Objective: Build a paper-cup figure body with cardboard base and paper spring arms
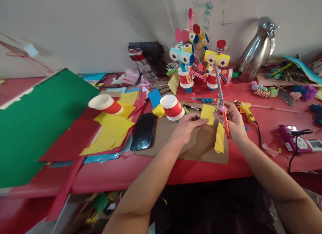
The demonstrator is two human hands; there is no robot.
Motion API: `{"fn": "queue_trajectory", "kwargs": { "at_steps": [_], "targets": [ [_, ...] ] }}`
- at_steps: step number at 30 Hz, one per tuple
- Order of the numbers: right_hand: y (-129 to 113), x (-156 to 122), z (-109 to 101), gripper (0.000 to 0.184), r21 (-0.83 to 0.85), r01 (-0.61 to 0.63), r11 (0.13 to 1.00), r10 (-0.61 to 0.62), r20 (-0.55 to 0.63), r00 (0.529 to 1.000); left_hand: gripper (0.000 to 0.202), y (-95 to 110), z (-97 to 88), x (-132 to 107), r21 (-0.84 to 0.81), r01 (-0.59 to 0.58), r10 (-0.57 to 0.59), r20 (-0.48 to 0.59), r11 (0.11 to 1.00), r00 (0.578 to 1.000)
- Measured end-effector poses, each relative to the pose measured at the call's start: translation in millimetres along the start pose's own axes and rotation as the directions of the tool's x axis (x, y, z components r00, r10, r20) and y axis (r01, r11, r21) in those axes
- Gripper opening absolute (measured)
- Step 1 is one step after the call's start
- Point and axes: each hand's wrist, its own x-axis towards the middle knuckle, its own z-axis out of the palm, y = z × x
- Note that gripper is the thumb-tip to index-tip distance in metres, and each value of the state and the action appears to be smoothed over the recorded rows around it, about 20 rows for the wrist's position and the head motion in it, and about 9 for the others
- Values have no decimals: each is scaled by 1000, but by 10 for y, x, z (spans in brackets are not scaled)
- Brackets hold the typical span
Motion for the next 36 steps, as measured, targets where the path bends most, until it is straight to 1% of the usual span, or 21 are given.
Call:
{"fn": "queue_trajectory", "kwargs": {
  "at_steps": [1, 2, 4, 7, 12, 13, 15, 17, 21, 24, 28, 30, 33, 36],
  "targets": [
    [-8, -5, 10, 49, 14, -2, 1000, 2, -11, 1000, 27, -7, 12, 9, -66, -29, 26, -61, 997, 998],
    [-15, -10, 19, 50, 33, -15, 999, 15, -8, 1000, 30, -13, 21, 15, -106, -53, 43, -98, 993, 994],
    [-20, -23, 28, 50, 70, -54, 996, 52, 27, 998, 31, -25, 32, 18, -119, -93, 77, -133, 989, 988],
    [-2, -42, 25, 49, 78, -97, 992, 91, 77, 993, 29, -44, 37, 2, -79, -111, 101, -125, 991, 987],
    [35, -43, -6, 50, 24, -102, 995, 100, 75, 992, 29, -58, 37, -14, -42, -74, 71, -54, 996, 996],
    [34, -42, -7, 50, 16, -111, 994, 109, 85, 990, 30, -57, 37, -13, -39, -76, 74, -56, 996, 996],
    [22, -47, 0, 50, 1, -122, 993, 121, 108, 987, 29, -49, 38, -8, -47, -97, 93, -95, 994, 991],
    [-1, -65, 13, 48, -20, -102, 995, 104, 125, 987, 28, -26, 40, -4, -86, -130, 114, -165, 988, 980],
    [-38, -123, 8, 44, -59, -51, 997, 61, 174, 983, 32, 84, 63, 2, -245, -198, 123, -293, 949, 948],
    [-39, -150, -34, 40, -71, -61, 996, 77, 249, 966, 32, 216, 125, 10, -358, -250, 112, -364, 900, 925],
    [-31, -196, -53, 44, -73, -104, 992, 123, 334, 935, 33, 370, 264, 20, -470, -282, 51, -446, 837, 894],
    [-28, -239, -34, 45, -60, -139, 988, 151, 355, 923, 35, 402, 335, 25, -503, -305, 51, -457, 809, 888],
    [-25, -311, 13, 43, -37, -175, 984, 176, 369, 913, 34, 384, 411, 30, -538, -324, 62, -448, 778, 892],
    [-33, -369, 60, 41, -61, -189, 980, 198, 361, 911, 34, 327, 443, 24, -532, -320, 71, -435, 784, 897]
  ]
}}
